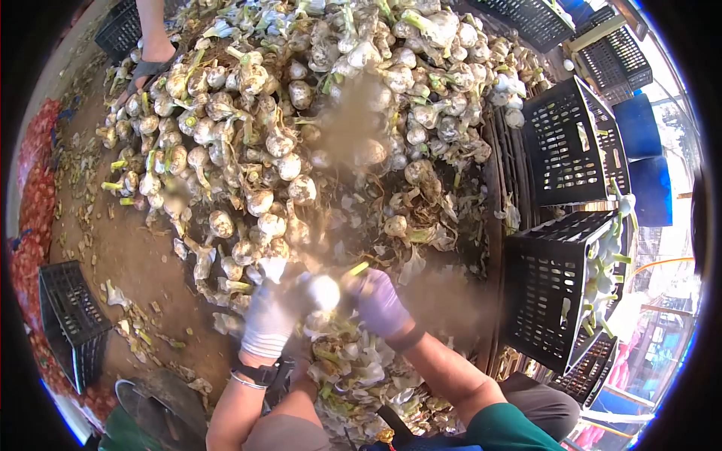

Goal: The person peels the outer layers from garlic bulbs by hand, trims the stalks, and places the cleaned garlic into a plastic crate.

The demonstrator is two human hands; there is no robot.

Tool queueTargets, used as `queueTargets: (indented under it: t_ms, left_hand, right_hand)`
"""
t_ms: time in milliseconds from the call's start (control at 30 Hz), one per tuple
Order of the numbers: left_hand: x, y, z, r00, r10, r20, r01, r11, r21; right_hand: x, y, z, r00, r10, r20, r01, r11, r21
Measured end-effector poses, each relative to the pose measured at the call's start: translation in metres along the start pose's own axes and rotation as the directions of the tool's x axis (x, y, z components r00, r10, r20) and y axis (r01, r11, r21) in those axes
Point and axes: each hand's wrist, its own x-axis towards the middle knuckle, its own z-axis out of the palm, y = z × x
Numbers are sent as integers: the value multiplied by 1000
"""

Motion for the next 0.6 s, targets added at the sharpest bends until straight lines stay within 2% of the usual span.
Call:
queueTargets:
  t_ms: [33,67,100,133,167,200,267,300,333,400,433,467,500,533,567,600]
  left_hand:
    - [15,-8,-19,966,202,159,-255,678,689]
    - [13,-21,-35,951,292,99,-253,556,792]
    - [10,-16,-21,988,150,-33,-110,842,528]
    - [7,-8,-8,994,-31,-105,48,984,171]
    - [9,-6,-19,995,-77,-60,89,963,253]
    - [10,-7,-23,996,-73,-61,85,965,249]
    - [11,-8,-28,994,-86,-74,109,908,406]
    - [12,-15,-27,997,68,-30,-35,783,621]
    - [11,-15,-30,997,66,-33,-31,783,622]
    - [9,-13,-39,980,91,177,-199,438,877]
    - [10,-16,-39,978,106,179,-207,406,890]
    - [11,-19,-37,978,109,178,-207,408,889]
    - [12,-20,-25,964,178,200,-249,327,911]
    - [14,-22,-14,945,241,222,-280,241,929]
    - [18,-26,-12,887,311,342,-393,119,912]
    - [17,-24,1,907,281,315,-369,165,915]
  right_hand:
    - [-4,-20,4,989,25,146,-13,996,-83]
    - [2,-16,-2,975,-80,208,92,995,-48]
    - [13,-12,-16,939,-302,165,344,822,-454]
    - [25,-12,-33,838,-498,222,465,439,-769]
    - [37,-16,-47,855,-483,187,281,129,-951]
    - [48,-22,-61,862,-485,149,55,-202,-978]
    - [66,-21,-88,933,-343,107,-40,-395,-918]
    - [63,-29,-91,909,-360,210,42,-422,-906]
    - [69,-22,-101,910,-358,209,43,-419,-907]
    - [83,-12,-111,870,-470,151,-24,-346,-938]
    - [80,-13,-108,770,-630,101,223,116,-968]
    - [74,-14,-103,770,-629,104,224,114,-968]
    - [58,-34,-68,873,-398,-283,166,786,-595]
    - [47,-41,-49,918,56,-392,-4,991,133]
    - [40,-15,-58,978,-21,-210,28,999,33]
    - [33,-12,-40,990,10,-139,-2,998,56]
